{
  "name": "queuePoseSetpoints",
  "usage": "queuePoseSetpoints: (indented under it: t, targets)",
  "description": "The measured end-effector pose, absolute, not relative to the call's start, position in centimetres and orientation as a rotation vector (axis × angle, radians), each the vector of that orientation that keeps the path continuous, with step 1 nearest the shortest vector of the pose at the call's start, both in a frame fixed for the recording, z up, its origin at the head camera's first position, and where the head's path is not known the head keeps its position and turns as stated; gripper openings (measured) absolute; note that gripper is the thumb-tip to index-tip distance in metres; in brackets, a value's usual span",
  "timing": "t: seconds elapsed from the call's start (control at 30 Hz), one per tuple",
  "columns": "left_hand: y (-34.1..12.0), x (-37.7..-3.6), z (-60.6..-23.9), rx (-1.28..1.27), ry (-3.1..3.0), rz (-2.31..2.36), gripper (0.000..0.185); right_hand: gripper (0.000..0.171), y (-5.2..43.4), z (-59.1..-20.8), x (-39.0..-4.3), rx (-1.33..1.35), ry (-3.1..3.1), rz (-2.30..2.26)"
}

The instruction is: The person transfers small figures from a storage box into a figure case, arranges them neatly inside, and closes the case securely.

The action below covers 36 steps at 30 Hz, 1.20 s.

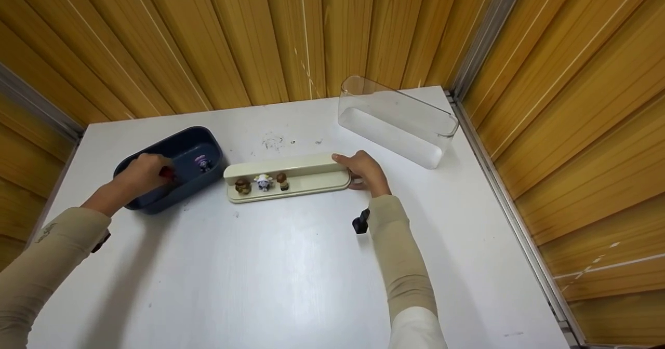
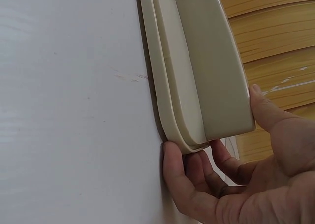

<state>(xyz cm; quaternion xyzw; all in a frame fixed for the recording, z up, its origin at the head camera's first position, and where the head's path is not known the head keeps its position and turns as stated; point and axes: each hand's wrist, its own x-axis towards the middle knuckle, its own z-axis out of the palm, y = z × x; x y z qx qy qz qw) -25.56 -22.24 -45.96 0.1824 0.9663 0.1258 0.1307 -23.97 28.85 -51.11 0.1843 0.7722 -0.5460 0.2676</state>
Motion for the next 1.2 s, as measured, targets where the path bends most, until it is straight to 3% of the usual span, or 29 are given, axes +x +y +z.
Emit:
queuePoseSetpoints:
  t: [0.53, 1.2]
  targets:
    - [-19.6, -25.0, -44.8, 0.676, 2.909, 0.524, 0.025, 0.064, 28.8, -51.2, -24.0, 0.513, 2.083, -1.457]
    - [-18.5, -24.9, -43.7, 0.655, 2.900, 0.593, 0.032, 0.061, 28.8, -51.1, -23.9, 0.549, 2.055, -1.508]
